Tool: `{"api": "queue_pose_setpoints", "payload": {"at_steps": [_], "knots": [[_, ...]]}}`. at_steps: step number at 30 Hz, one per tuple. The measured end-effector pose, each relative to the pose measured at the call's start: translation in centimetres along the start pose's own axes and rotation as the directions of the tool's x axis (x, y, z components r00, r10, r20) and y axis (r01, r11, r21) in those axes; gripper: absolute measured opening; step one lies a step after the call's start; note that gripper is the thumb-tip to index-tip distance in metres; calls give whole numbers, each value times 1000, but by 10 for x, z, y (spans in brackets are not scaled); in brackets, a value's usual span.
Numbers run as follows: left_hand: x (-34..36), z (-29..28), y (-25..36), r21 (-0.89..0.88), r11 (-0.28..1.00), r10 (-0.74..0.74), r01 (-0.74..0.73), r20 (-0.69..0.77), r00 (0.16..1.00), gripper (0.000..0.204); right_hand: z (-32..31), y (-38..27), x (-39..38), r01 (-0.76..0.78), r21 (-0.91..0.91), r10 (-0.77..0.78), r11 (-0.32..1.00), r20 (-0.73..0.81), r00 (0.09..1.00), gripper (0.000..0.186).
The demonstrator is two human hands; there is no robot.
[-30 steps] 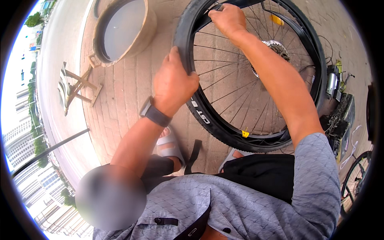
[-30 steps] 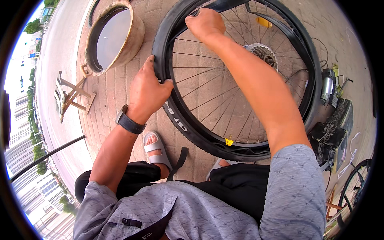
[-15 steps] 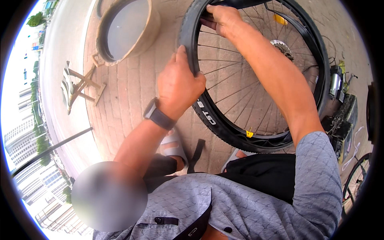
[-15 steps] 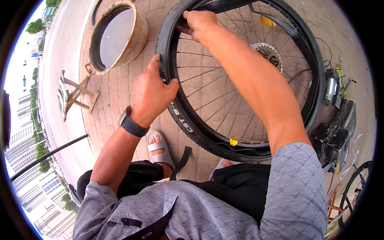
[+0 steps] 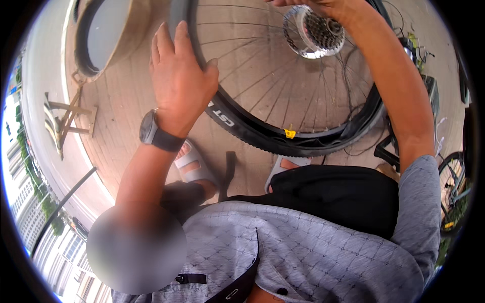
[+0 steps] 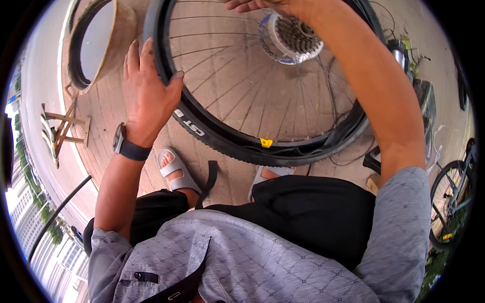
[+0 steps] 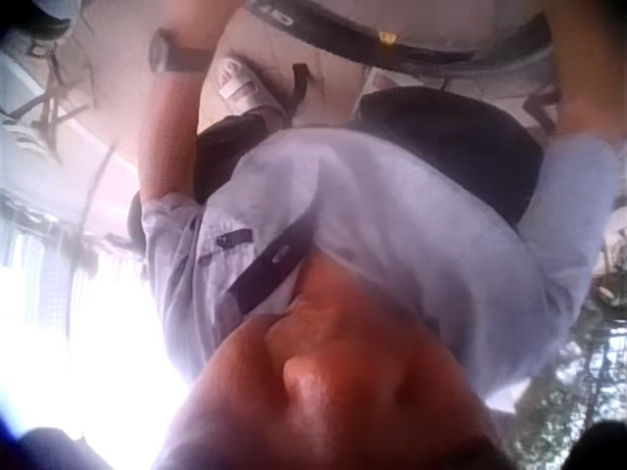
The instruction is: The person installs a bicycle inner tube into a tire mounted on a rim. They then attach an air pump hose to the valve and inflate the tire.
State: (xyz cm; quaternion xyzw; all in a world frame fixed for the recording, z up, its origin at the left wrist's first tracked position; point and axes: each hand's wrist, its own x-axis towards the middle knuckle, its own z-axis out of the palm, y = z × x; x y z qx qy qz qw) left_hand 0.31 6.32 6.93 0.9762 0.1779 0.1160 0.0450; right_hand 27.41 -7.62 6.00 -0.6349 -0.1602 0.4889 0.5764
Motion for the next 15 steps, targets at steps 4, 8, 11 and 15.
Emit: {"api": "queue_pose_setpoints", "payload": {"at_steps": [4, 8, 11, 15], "knots": [[-38, -9, 60, -389, 880, 387, -272, 257, 886, 67, -49, 17, -88, -160, -177, 125, 971, -191, 974, 25], [-92, 14, 104, -578, 728, 659, -369, 440, 609, 59, -96, 67, -181, -197, -475, 56, 858, -295, 954, 33], [-126, 44, 105, -485, 728, 685, -484, 481, 548, 41, -99, 103, -231, -350, -469, 130, 811, -438, 889, 34], [-131, 60, 79, -467, 720, 693, -514, 445, 567, 14, -89, 154, -277, -265, -764, 27, 589, -308, 951, 24]]}}
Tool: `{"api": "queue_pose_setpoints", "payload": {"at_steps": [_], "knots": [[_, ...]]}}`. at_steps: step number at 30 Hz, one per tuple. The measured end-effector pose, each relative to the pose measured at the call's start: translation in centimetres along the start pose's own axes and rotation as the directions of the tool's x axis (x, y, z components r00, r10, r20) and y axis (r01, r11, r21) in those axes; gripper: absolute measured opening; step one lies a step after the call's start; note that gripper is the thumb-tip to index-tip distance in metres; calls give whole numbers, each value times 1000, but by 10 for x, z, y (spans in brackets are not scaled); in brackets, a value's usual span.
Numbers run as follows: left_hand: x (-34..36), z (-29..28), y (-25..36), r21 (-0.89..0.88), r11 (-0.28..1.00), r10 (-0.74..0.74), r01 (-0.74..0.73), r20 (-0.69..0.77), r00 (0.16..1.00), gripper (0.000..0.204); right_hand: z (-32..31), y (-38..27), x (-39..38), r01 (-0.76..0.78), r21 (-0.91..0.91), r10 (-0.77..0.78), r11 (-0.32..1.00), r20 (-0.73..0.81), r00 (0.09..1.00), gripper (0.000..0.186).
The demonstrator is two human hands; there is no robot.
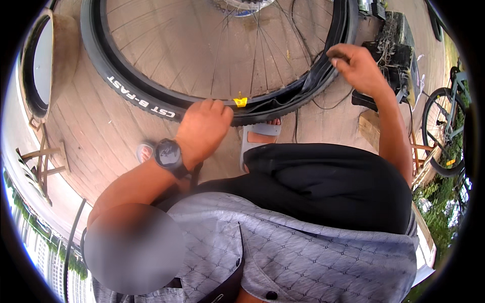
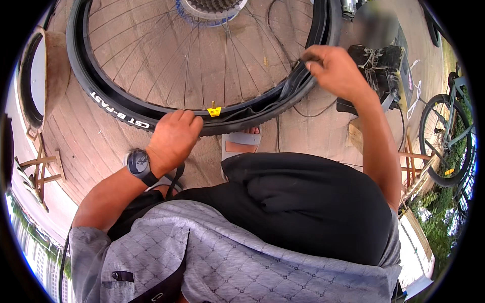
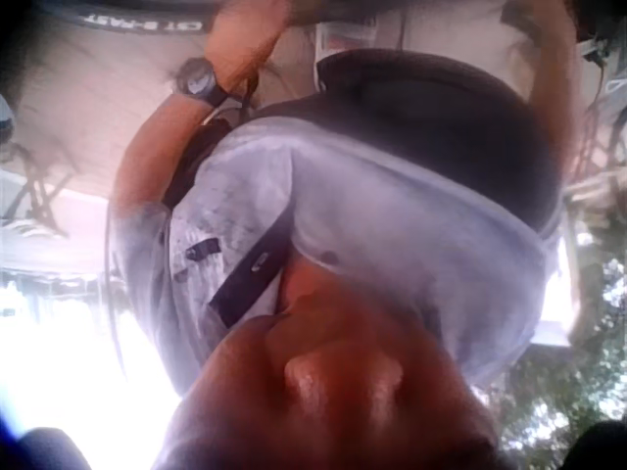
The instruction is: The person installs a bicycle inner tube into a tire mounted on a rim. They then attach an air pump hose to the valve and inflate the tire.
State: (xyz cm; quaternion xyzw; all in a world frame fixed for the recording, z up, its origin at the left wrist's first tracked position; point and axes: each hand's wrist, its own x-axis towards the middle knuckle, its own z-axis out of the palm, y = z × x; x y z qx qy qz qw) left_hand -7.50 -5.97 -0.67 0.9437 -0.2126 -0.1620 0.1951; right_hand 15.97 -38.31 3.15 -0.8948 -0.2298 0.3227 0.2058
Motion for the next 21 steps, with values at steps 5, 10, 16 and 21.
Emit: {"api": "queue_pose_setpoints", "payload": {"at_steps": [5, 10, 16, 21], "knots": [[0, -3, -12, -9, 1000, 17, -17, -15, 1000, 11, 47, -15, -36, 327, -146, -310, 934, 123, 943, 30], [-4, -4, -13, -74, 997, -7, 4, -50, 999, 12, 80, -52, -36, 414, -3, -402, 910, 238, 884, 44], [0, -7, -13, -131, 990, -66, 59, -51, 997, 12, 100, -52, -27, 318, -15, -294, 948, 342, 893, 36], [2, -9, -11, -160, 983, -84, 85, 17, 996, 13, 106, -55, -24, 248, -137, -158, 959, 467, 870, 36]]}}
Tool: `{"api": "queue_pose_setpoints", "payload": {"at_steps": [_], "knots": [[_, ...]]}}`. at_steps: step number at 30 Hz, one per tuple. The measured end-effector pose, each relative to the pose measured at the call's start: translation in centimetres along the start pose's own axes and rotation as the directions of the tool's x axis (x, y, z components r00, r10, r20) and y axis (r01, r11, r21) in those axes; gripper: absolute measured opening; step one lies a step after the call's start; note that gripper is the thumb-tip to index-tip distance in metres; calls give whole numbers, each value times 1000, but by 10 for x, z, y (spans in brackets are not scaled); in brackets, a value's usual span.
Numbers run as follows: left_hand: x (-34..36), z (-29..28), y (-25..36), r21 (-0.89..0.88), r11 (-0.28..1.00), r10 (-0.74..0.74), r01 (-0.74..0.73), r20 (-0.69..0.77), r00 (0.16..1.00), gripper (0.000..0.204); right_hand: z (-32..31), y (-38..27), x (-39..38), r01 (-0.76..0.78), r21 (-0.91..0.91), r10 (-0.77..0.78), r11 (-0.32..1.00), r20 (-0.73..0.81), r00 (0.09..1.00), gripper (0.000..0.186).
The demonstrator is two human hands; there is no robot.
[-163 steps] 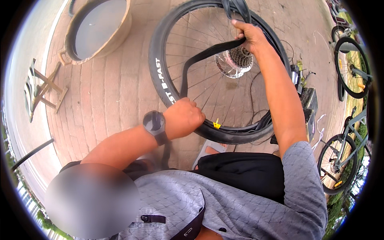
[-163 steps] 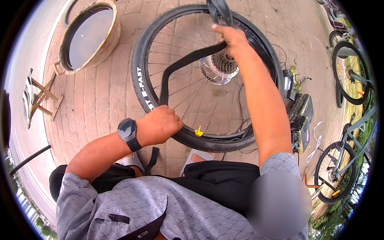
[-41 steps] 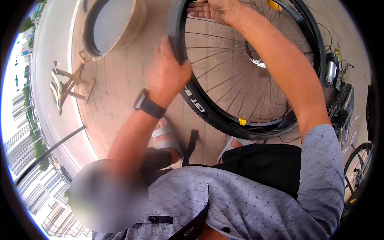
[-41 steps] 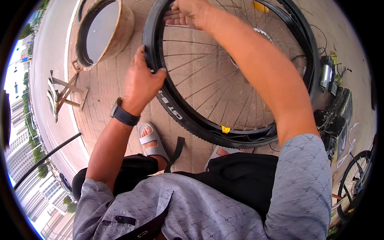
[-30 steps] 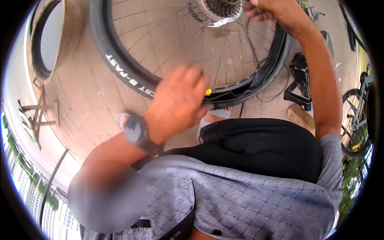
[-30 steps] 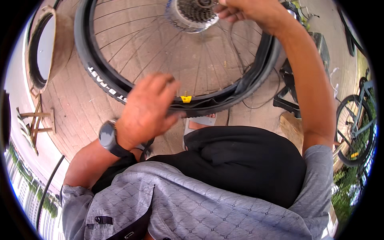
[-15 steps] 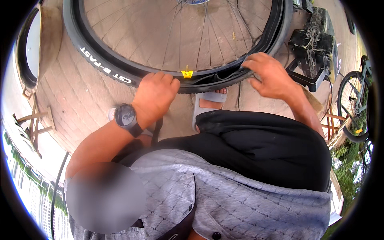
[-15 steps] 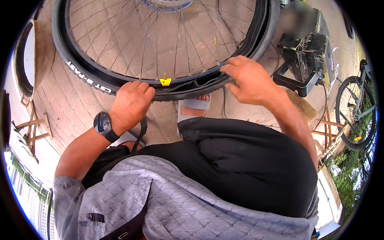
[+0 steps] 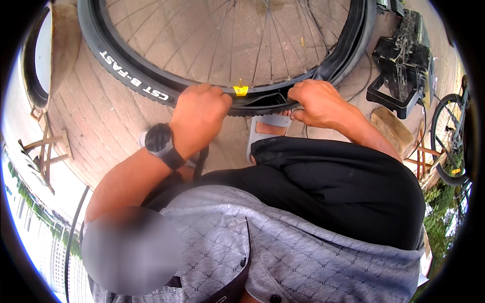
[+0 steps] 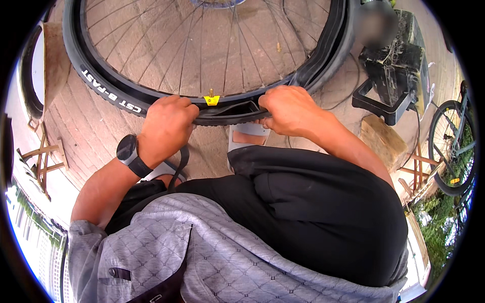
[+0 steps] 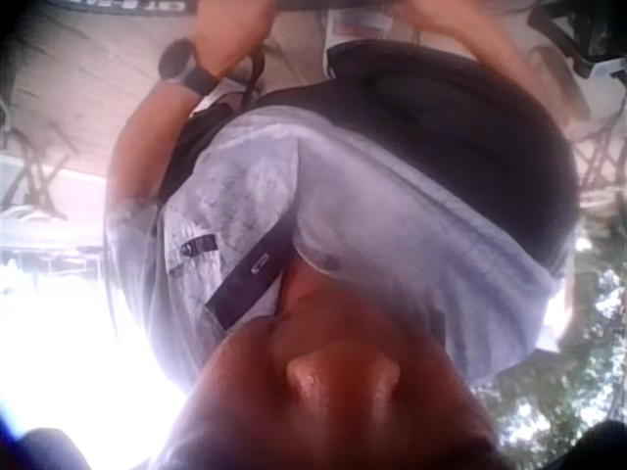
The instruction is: The person installs a bicycle inner tube into a tire mounted on a rim. They then attach an air pump hose to the valve and inflate the tire.
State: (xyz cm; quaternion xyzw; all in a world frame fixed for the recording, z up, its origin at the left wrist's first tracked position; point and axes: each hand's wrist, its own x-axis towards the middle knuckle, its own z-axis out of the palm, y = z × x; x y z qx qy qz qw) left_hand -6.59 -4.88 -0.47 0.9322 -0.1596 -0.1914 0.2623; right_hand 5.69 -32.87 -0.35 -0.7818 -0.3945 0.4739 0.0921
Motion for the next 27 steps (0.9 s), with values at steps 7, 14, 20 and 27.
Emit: {"api": "queue_pose_setpoints", "payload": {"at_steps": [7, 14, 20, 27], "knots": [[17, -4, 24, 150, 988, -51, 37, 89, 995, 25, -4, 24, -17, 104, 33, -99, 994, -120, 988, 45], [54, 34, 64, -11, 998, 67, -67, -8, 998, 39, -31, 55, -50, 25, -301, -131, 953, -335, 933, 60], [61, 52, 62, -48, 999, 32, -26, 121, 992, 25, -15, 75, -45, 59, -354, -191, 933, -352, 916, 58], [60, 44, 56, -196, 980, 53, -38, 68, 996, 16, -23, 78, -27, 24, -454, -108, 891, -160, 981, 33]]}}
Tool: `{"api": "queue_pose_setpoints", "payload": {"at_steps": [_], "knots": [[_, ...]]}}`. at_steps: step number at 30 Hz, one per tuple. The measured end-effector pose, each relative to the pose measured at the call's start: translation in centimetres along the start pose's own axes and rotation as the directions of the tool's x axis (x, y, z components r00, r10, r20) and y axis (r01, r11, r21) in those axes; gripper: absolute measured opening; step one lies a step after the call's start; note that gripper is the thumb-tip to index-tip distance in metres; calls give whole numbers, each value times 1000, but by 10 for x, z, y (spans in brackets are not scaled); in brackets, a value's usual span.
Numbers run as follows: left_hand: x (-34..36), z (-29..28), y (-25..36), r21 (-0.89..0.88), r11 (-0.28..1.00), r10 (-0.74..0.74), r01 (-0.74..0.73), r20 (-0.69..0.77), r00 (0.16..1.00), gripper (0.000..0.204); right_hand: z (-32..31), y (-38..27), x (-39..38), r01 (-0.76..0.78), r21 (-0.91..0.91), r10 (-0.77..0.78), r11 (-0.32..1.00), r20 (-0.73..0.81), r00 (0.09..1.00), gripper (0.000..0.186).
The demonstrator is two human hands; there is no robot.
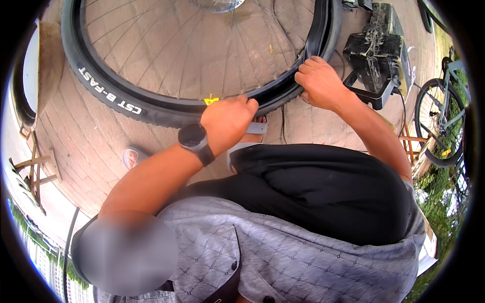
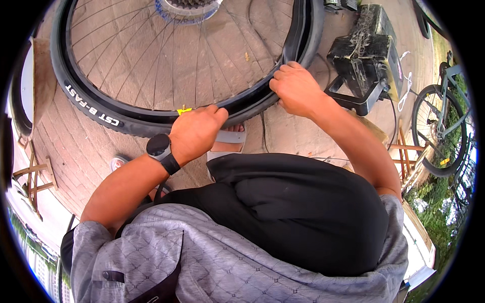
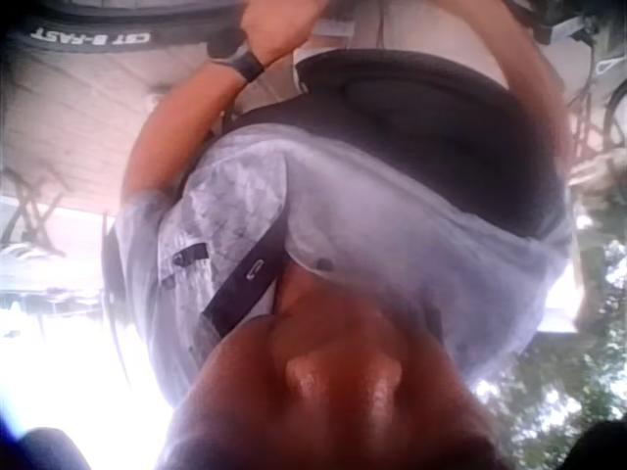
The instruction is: The person installs a bicycle inner tube into a tire mounted on a rim. They then attach an air pump hose to the valve and inflate the tire.
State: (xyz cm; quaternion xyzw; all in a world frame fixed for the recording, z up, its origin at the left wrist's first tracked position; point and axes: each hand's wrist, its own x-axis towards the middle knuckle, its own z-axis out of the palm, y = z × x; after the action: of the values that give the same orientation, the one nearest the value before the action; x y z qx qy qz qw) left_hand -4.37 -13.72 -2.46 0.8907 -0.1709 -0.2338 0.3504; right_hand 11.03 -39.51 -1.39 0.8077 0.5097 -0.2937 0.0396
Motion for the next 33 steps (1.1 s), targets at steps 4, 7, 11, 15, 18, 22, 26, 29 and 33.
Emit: {"api": "queue_pose_setpoints", "payload": {"at_steps": [4, 7, 11, 15, 18, 22, 26, 29, 33], "knots": [[-12, -11, -6, 45, 999, -25, 21, 77, 997, 14, -2, 6, 0, 64, 47, -64, 997, -8, 998, 33], [-37, -20, -23, 84, 996, -23, 19, 37, 999, 18, -11, 7, -3, 137, 24, -133, 990, -125, 983, 39], [-67, -60, -50, 175, 984, -44, 29, 82, 996, 23, -8, 3, -7, 121, 31, -113, 992, -186, 976, 53], [-76, -93, -62, 267, 963, -65, 23, 150, 987, 28, 17, -17, -6, 85, 66, -65, 994, -261, 963, 61], [-74, -96, -55, 282, 959, -28, -17, 155, 987, 31, 27, -30, -9, 41, 87, -11, 995, -326, 945, 51], [-64, -56, -36, 178, 981, 87, -75, -56, 995, 32, 26, -32, -3, 47, 59, -24, 997, -337, 941, 39], [-44, -7, -17, 115, 993, 45, -25, -172, 984, 21, 16, -34, 1, 55, 52, -44, 997, -201, 979, 29], [-40, -2, -14, 160, 987, 33, -4, -178, 983, 13, 25, -32, -2, 27, 58, -18, 998, -140, 990, 25], [-41, -2, -18, 142, 990, 24, -1, -158, 987, 11, 20, -35, -5, 5, 73, 6, 997, -141, 990, 29]]}}
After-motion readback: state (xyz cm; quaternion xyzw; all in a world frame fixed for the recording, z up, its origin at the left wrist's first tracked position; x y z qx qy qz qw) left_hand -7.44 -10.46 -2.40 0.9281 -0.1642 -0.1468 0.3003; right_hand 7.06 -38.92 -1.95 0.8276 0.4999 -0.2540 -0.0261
